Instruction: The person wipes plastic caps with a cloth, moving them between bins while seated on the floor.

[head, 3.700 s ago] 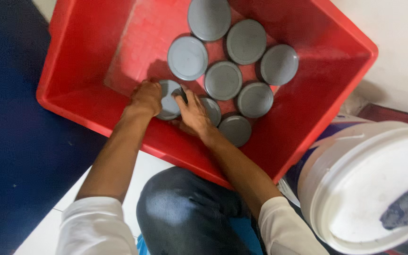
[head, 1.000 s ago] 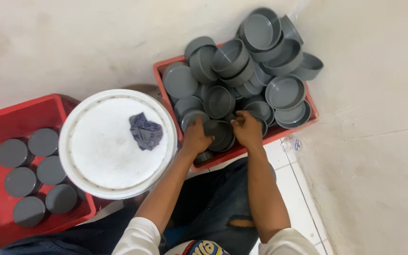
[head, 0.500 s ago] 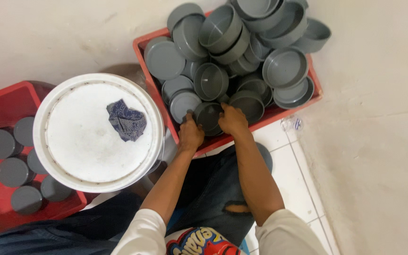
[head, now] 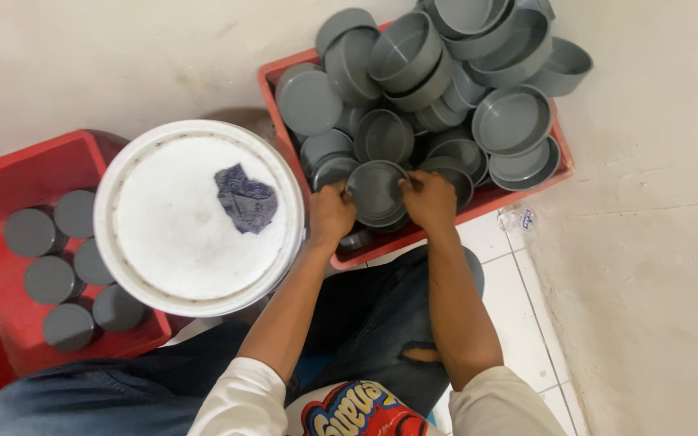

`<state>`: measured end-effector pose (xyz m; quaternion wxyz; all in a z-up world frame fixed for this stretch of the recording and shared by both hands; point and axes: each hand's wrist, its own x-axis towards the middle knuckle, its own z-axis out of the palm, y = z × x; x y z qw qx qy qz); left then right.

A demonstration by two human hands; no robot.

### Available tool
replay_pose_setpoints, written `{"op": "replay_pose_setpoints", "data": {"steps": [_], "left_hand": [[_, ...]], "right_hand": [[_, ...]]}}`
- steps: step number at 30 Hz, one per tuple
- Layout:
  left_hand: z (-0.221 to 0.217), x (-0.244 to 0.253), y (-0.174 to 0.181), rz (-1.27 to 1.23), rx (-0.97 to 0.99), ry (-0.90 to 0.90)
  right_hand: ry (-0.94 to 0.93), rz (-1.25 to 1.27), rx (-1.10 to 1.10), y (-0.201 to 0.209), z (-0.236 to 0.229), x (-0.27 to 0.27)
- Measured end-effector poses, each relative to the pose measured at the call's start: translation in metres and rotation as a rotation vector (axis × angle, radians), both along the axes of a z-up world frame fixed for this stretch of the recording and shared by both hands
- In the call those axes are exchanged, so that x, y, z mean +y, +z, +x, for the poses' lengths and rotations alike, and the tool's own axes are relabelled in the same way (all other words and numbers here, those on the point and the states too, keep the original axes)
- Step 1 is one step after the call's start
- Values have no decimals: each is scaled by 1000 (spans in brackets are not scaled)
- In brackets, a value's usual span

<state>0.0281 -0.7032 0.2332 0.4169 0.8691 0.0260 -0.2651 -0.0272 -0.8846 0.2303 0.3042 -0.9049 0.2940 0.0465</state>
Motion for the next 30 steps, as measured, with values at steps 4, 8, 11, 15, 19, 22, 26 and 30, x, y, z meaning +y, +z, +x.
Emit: {"op": "replay_pose_setpoints", "data": {"steps": [4, 8, 11, 15, 19, 22, 26, 30], "left_hand": [[3, 14, 34, 9, -16, -1], [-3, 30, 62, -115, -30, -13], [-13, 54, 92, -222, -110, -40], [-16, 105, 122, -245, -344, -219], [-30, 166, 157, -192, -372, -224], [-35, 211, 145, -138, -397, -120], [-40, 259, 117, -130, -483, 45], [-39, 300, 86, -167, -710, 83]], "right_hand": [[25, 10, -174, 4, -5, 7], [13, -12, -546, 26, -13, 21], [-30, 23, -692, 35, -17, 36], [-33, 60, -736, 57, -10, 75], [105, 86, -756, 70, 7, 131], [255, 158, -780, 77, 15, 184], [298, 388, -609, 67, 30, 235], [601, 148, -713, 67, 39, 250]]}}
